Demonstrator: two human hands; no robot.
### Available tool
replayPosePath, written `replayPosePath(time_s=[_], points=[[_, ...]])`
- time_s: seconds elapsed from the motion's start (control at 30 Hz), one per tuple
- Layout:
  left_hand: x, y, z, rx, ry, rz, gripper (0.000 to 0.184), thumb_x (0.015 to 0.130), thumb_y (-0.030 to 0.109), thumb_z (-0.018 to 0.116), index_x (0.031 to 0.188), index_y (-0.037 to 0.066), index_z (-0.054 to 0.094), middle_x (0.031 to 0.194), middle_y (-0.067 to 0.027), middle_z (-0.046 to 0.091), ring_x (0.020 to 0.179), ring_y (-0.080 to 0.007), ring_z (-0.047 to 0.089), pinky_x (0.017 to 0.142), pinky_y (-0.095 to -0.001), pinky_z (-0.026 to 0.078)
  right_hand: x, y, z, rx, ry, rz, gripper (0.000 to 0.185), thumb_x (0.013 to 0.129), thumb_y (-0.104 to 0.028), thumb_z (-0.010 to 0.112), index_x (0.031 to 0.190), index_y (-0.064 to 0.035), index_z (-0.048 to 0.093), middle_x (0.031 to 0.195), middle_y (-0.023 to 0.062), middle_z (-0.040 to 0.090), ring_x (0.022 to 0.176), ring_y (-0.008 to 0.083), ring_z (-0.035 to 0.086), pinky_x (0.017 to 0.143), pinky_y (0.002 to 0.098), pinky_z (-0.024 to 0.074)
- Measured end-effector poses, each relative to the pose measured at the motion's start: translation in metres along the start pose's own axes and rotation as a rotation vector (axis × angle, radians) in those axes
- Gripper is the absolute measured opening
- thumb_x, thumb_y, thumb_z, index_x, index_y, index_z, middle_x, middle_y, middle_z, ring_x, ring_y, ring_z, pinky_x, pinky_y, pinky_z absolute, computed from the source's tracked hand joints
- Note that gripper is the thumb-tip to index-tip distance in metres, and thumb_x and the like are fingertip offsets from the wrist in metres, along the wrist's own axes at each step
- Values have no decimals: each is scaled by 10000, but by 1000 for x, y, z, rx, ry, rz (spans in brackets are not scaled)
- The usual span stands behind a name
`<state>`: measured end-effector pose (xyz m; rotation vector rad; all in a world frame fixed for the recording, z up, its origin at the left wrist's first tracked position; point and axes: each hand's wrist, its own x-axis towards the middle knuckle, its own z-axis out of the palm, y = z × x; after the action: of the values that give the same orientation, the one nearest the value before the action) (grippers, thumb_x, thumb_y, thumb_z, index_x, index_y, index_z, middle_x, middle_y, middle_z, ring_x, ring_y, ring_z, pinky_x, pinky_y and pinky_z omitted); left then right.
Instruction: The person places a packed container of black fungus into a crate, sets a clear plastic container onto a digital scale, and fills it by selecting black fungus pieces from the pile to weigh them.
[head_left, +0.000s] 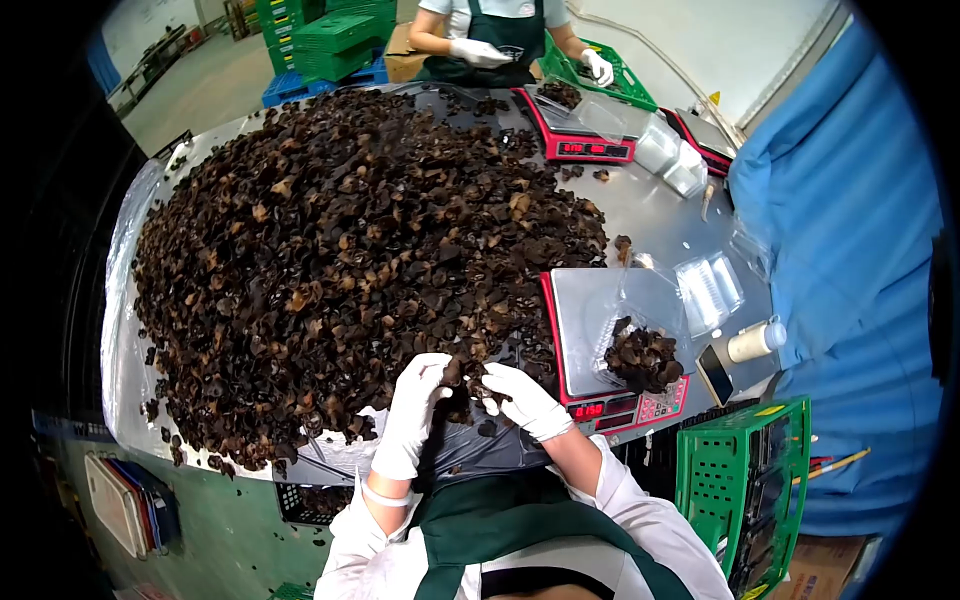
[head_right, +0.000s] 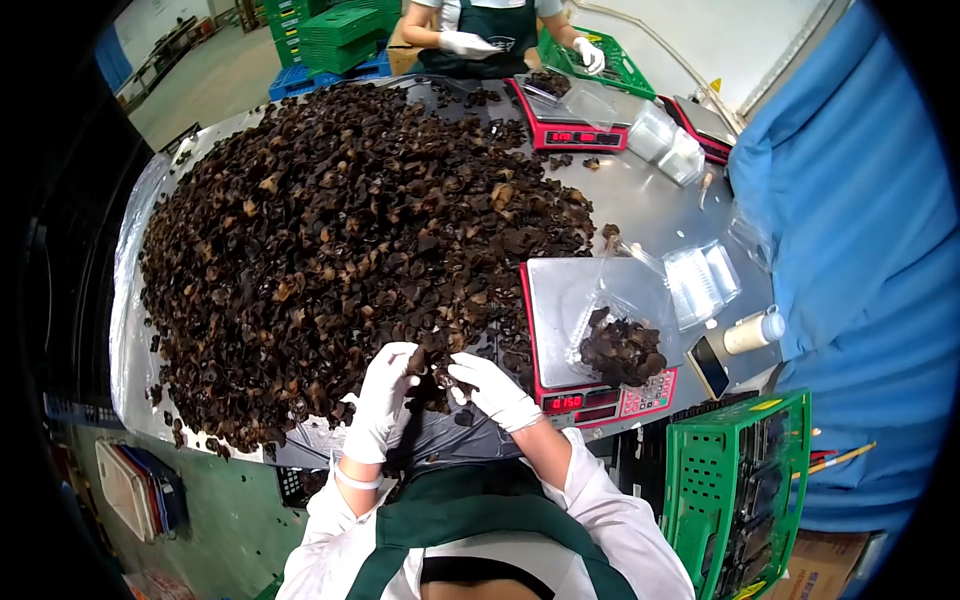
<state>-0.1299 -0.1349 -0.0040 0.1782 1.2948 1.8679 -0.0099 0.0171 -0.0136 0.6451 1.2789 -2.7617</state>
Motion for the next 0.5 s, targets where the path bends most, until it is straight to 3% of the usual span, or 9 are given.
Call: replayPosePath(time_s=[0.07, 0.13, 0.17, 0.3, 0.5], points=[[-5, 10, 16, -114, -22, -85, 287, 937, 186, 550, 1205, 83, 568, 1083, -29, 616, 859, -104, 583, 708, -243, 479, -10, -4, -3, -6, 48, -5, 196, 947, -146, 526, 1093, -23, 570, 865, 26, 595, 623, 96, 538, 510, 225, 403], [-11, 10, 29, -90, -64, -42, 320, 946, 188, 538, 1246, 78, 547, 1141, -43, 600, 880, -114, 581, 725, -238, 482, -22, -14, -2, -108, 70, 9, 205, 947, -142, 521, 1100, -18, 577, 856, 15, 599, 620, 81, 540, 514, 222, 414], [-11, 10, 32, 63, -116, -29, 343, 937, 160, 545, 1269, 73, 538, 1141, -43, 603, 864, -113, 582, 728, -235, 482, -26, -14, -7, -105, 51, -5, 224, 946, -136, 515, 1125, -16, 577, 850, 5, 601, 617, 71, 538, 519, 214, 418], [-10, 2, 52, 85, -56, 5, 186, 910, 96, 566, 1068, 5, 607, 868, -40, 634, 719, -93, 589, 647, -220, 479, -50, -26, -17, -40, 46, -140, 284, 956, -127, 483, 1214, -24, 544, 908, 33, 601, 653, 84, 546, 553, 209, 434], [-5, -5, 93, 75, -81, -43, 158, 931, 132, 555, 1019, 10, 602, 818, -34, 634, 613, -72, 549, 572, -208, 439, -83, -19, -64, 440, -36, -192, 320, 986, -154, 424, 1276, -29, 472, 974, 107, 613, 773, 190, 593, 617, 303, 498]])
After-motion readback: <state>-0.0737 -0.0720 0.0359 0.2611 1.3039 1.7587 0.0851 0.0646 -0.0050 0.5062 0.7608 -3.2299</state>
